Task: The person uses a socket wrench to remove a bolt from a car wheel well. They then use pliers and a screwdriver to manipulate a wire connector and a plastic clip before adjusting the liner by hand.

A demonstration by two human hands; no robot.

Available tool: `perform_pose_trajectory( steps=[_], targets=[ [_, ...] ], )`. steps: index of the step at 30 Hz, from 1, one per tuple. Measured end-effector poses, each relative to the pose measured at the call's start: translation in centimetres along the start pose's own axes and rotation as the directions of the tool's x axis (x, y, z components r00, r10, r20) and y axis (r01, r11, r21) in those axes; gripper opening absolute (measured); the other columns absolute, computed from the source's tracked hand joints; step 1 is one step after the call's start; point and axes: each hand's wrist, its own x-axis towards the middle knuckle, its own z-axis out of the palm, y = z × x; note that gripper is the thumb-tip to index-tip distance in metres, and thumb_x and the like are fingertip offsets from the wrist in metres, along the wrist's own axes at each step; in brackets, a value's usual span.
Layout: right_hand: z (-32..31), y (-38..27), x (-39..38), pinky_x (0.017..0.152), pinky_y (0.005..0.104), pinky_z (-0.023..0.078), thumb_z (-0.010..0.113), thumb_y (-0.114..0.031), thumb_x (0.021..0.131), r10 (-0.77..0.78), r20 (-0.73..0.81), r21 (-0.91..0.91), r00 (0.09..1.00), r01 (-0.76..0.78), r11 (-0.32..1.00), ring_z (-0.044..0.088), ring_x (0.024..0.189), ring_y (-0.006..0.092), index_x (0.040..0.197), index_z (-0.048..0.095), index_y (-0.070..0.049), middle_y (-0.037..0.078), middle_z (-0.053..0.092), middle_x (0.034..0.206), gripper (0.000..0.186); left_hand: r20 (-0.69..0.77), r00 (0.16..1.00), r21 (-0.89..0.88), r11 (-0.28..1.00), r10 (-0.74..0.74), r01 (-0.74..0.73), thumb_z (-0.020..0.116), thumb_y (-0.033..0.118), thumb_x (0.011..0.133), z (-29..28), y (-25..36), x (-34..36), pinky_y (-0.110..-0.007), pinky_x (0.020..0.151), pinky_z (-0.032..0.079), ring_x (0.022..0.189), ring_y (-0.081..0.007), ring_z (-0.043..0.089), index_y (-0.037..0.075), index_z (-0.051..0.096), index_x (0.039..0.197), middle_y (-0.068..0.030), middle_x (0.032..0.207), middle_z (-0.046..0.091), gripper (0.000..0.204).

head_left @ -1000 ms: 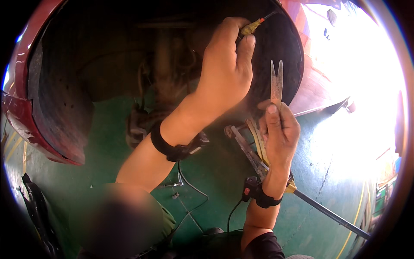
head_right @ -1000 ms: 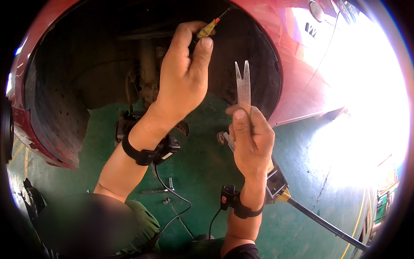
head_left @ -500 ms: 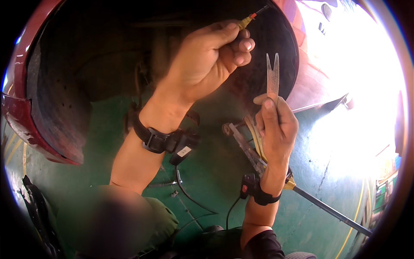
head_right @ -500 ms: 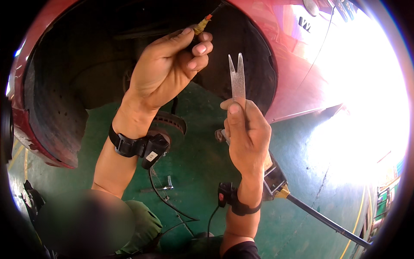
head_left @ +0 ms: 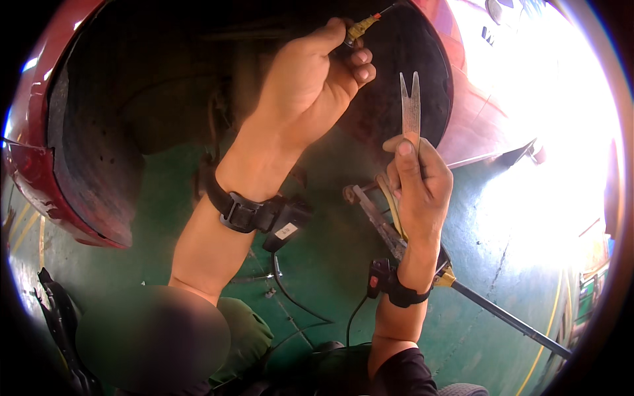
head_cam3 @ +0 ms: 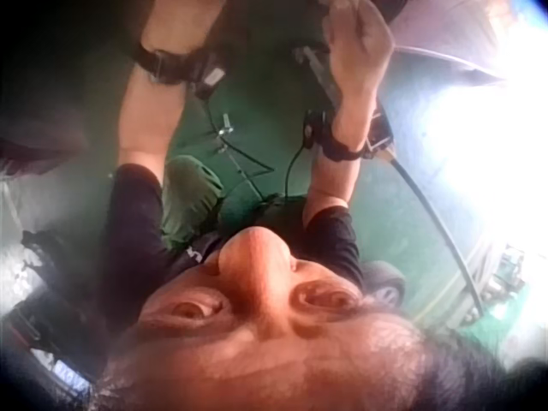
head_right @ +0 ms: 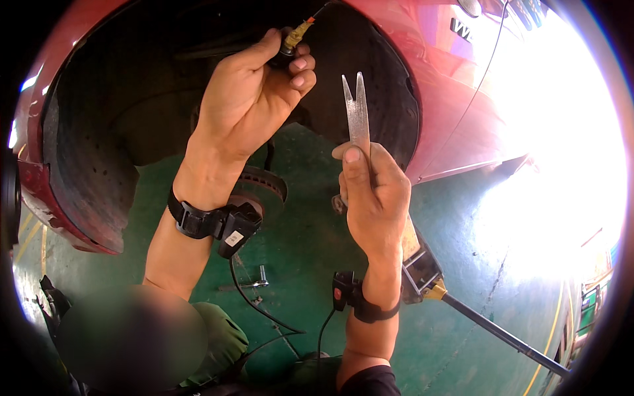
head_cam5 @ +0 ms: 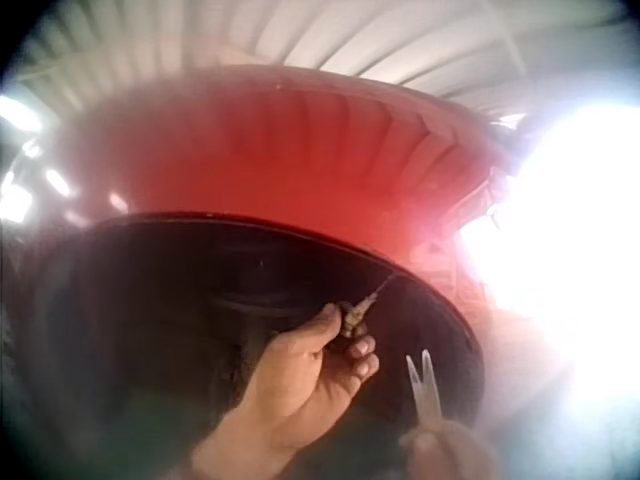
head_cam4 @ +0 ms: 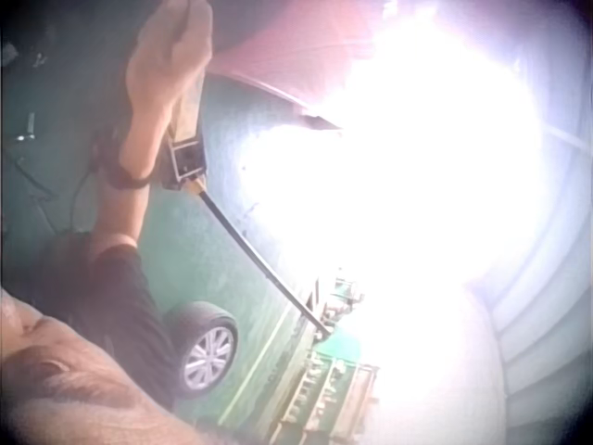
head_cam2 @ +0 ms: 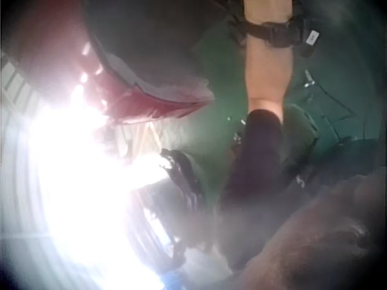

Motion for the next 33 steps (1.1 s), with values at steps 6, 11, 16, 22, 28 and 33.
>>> perform_pose_trajectory(
  steps=[6, 11, 16, 22, 28, 33],
  targets=[
    [0.9, 0.0, 0.4, 0.048, 0.0191, 0.032, 0.067, -0.016, 0.101, 0.043, -0.121, 0.197, 0.992, -0.019, 0.980, 0.044, 0.054, 0.0018, 0.099, 0.067, 0.002, -0.003, 0.054, 0.068, 0.017, 0.234, 0.923, 0.042, 0.952, -0.306, 0.304, 0.041, 0.020, 0.110, -2.4, 1.5, 1.1, -0.024, 0.052, 0.039, 0.070, -0.0156, 0.049, -0.002, 0.050, 0.113, -0.0093, 0.084, 0.050, 0.024],
    [0.8, -1.6, 1.3, 0.045, 0.0192, 0.031, 0.072, -0.009, 0.096, -0.120, -0.355, 0.305, 0.927, 0.236, 0.922, 0.044, 0.052, 0.0016, 0.103, 0.068, 0.002, 0.001, 0.062, 0.079, 0.014, 0.260, 0.882, -0.081, 0.901, -0.394, 0.427, 0.047, 0.014, 0.106, -0.9, 0.0, 1.3, -0.030, 0.074, 0.049, 0.087, -0.0206, 0.056, -0.003, 0.055, 0.107, -0.0128, 0.095, 0.058, 0.019],
    [0.4, -4.2, 3.2, 0.060, 0.0199, 0.047, 0.072, -0.003, 0.095, -0.267, -0.444, 0.106, 0.855, 0.347, 0.932, 0.058, 0.065, 0.0065, 0.111, 0.067, 0.004, 0.006, 0.070, 0.101, 0.018, 0.054, 0.988, -0.007, 0.989, -0.148, 0.148, 0.049, 0.007, 0.105, 2.1, -2.7, -0.6, -0.036, 0.088, 0.054, 0.100, -0.0247, 0.061, -0.004, 0.059, 0.109, -0.0150, 0.108, 0.061, 0.015],
    [2.1, -6.7, 6.0, 0.062, 0.0202, 0.048, 0.070, -0.007, 0.097, -0.316, -0.324, 0.110, 0.892, 0.368, 0.923, 0.063, 0.069, 0.0084, 0.121, 0.065, 0.006, 0.008, 0.071, 0.099, 0.028, 0.029, 0.952, 0.003, 0.953, -0.304, 0.304, 0.049, 0.026, 0.110, 1.9, -2.6, -1.0, -0.023, 0.060, 0.052, 0.067, -0.0109, 0.058, 0.003, 0.057, 0.122, -0.0013, 0.083, 0.058, 0.027],
    [2.2, -8.5, 6.2, 0.052, 0.0230, 0.054, 0.066, -0.009, 0.099, -0.147, -0.208, 0.053, 0.967, 0.161, 0.986, 0.065, 0.062, 0.0100, 0.122, 0.067, 0.004, 0.007, 0.071, 0.091, 0.027, 0.277, 0.870, -0.068, 0.894, -0.409, 0.442, 0.041, 0.035, 0.112, 1.2, -2.0, -1.0, -0.020, 0.049, 0.041, 0.061, -0.0079, 0.047, 0.005, 0.054, 0.128, -0.0005, 0.083, 0.052, 0.037],
    [2.3, -8.5, 7.6, 0.049, 0.0234, 0.051, 0.072, -0.010, 0.095, -0.180, -0.293, -0.096, 0.939, 0.158, 0.983, 0.065, 0.057, 0.0102, 0.098, 0.073, 0.007, 0.008, 0.070, 0.080, 0.018, 0.131, 0.936, 0.007, 0.944, -0.327, 0.329, 0.043, 0.031, 0.112, 3.1, -1.8, -2.0, -0.023, 0.056, 0.045, 0.071, -0.0115, 0.057, 0.004, 0.057, 0.125, -0.0065, 0.101, 0.062, 0.034]
  ],
)
